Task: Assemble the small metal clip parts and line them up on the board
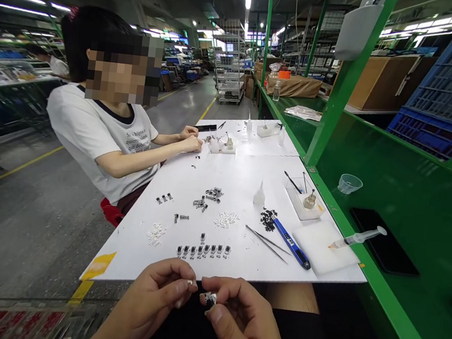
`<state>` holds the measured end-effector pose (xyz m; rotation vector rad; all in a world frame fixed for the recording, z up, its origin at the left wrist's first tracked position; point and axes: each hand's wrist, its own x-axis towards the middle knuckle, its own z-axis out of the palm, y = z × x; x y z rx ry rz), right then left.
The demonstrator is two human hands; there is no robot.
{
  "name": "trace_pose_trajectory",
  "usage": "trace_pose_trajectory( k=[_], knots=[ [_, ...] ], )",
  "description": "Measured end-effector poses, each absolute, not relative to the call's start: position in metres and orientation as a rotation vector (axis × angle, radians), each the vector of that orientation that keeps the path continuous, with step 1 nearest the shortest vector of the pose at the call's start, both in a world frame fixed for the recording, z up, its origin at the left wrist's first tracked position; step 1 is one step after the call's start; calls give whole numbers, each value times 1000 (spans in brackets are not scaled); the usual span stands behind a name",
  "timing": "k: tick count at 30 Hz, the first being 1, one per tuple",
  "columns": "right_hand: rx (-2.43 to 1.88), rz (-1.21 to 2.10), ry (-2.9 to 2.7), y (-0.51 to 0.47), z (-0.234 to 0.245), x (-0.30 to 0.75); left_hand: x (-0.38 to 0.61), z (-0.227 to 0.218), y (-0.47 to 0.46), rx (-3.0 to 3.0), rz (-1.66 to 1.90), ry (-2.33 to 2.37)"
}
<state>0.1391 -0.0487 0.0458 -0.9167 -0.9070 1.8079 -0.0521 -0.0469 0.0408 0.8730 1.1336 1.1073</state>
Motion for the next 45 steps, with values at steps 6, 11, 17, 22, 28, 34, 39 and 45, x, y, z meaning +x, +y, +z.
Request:
trace_pose_trajectory(
  k=[6, 11, 17, 22, 28, 34, 39, 45],
  knots=[
    [-912, 1819, -847, -44, 41, 141, -53, 42, -48, 949, 1121, 1143],
    [-840, 1995, -582, -39, 41, 139, -46, 40, -47, 844, 1221, 1042],
    [-657, 2144, -380, -37, 46, 138, -34, 48, -41, 963, 1202, 1071],
    [-608, 2102, -386, -38, 42, 140, -27, 53, -42, 1181, 1245, 1219],
    [-576, 2105, -357, -39, 39, 142, -30, 48, -45, 1044, 1333, 917],
    [-547, 2141, -309, -38, 34, 146, -30, 49, -43, 979, 1325, 784],
    [-527, 2128, -299, -36, 34, 146, -21, 54, -43, 1140, 1352, 1086],
    [-526, 2017, -241, -40, 37, 143, -11, 60, -45, 1252, 1246, 1328]
  ],
)
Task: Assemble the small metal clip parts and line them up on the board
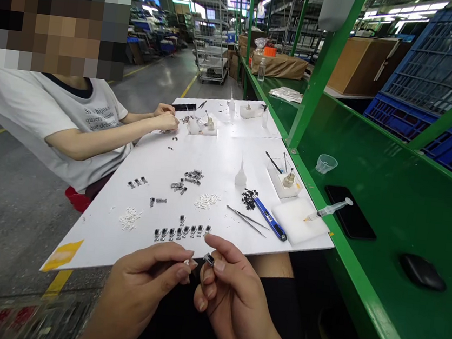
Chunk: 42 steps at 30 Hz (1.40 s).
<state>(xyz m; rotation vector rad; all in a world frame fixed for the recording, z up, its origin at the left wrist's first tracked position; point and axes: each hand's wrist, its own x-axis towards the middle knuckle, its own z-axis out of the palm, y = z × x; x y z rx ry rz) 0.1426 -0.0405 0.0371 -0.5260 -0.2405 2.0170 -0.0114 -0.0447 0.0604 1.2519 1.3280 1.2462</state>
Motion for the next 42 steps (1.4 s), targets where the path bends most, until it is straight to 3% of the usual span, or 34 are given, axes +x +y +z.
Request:
trace_pose_trajectory(
  k=[20, 27, 42],
  knots=[
    [-480, 1966, -507, -40, 37, 148, -6, 77, -42, 1098, 1078, 1213],
    [-671, 1722, -763, -49, 37, 147, -13, 77, -41, 1436, 1058, 1343],
    [-719, 1643, -935, -51, 40, 152, -11, 78, -52, 1849, 1113, 1455]
  ],
)
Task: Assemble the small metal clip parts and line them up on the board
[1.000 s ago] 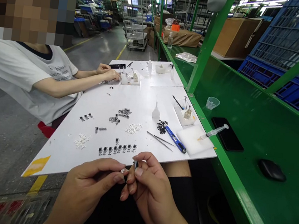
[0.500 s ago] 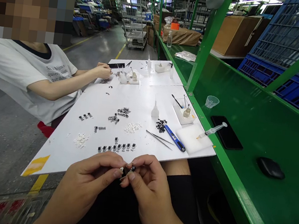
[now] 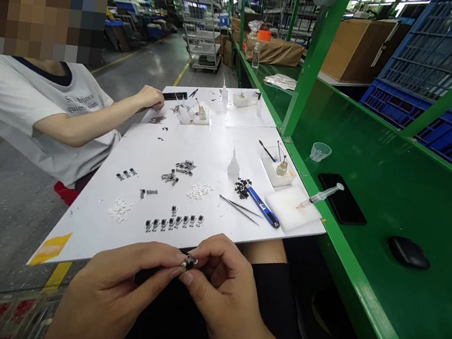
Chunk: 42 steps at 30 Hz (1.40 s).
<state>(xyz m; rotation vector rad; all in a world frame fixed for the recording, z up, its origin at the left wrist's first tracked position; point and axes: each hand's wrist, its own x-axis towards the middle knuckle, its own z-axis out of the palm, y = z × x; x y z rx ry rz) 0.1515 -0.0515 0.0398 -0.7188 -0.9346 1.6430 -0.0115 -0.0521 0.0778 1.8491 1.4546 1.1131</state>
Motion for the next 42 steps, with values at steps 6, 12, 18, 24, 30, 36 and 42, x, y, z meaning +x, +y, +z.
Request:
trace_pose_trajectory(
  k=[6, 12, 18, 24, 30, 36, 42],
  knots=[
    [-670, 1646, -966, -49, 39, 156, -8, 85, -53, 1818, 1064, 1422],
    [-567, 1732, -936, -47, 36, 159, -5, 92, -53, 1803, 1022, 1398],
    [-510, 1708, -952, -45, 33, 160, -6, 94, -56, 1858, 1026, 1399],
    [-498, 1705, -977, -44, 32, 160, -5, 96, -54, 1918, 1084, 1389],
    [-496, 1714, -980, -46, 33, 162, -6, 94, -54, 1950, 1102, 1333],
    [-500, 1705, -997, -45, 35, 163, -6, 93, -54, 1993, 1094, 1303],
    [-528, 1650, -1071, -44, 37, 165, -7, 95, -53, 2004, 1091, 1259]
  ],
)
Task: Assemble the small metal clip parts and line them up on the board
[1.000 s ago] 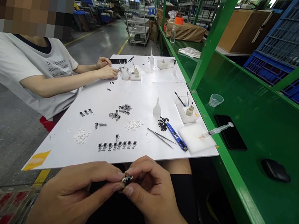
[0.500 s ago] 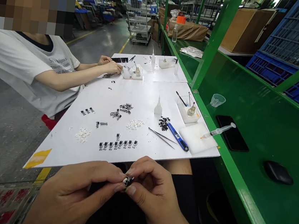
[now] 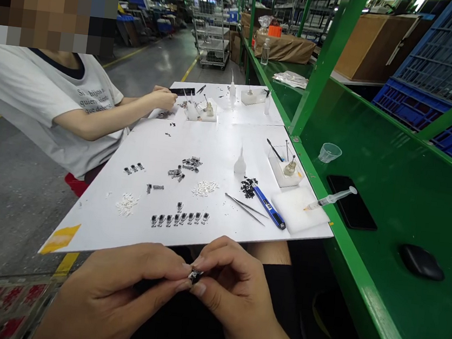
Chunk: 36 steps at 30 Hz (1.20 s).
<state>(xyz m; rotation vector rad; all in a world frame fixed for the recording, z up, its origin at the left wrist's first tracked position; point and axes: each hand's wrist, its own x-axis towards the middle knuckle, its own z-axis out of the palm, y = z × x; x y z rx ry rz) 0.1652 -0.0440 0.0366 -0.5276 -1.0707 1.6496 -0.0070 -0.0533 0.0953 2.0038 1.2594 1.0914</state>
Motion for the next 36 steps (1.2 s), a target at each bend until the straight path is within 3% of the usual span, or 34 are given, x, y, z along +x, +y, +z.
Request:
trace_pose_trajectory(
  k=[11, 36],
  knots=[
    [-744, 1514, -1054, -43, 38, 164, -6, 89, -48, 1850, 952, 1298],
    [-509, 1936, -718, -40, 26, 162, 0, 98, -45, 1794, 962, 1298]
  ],
)
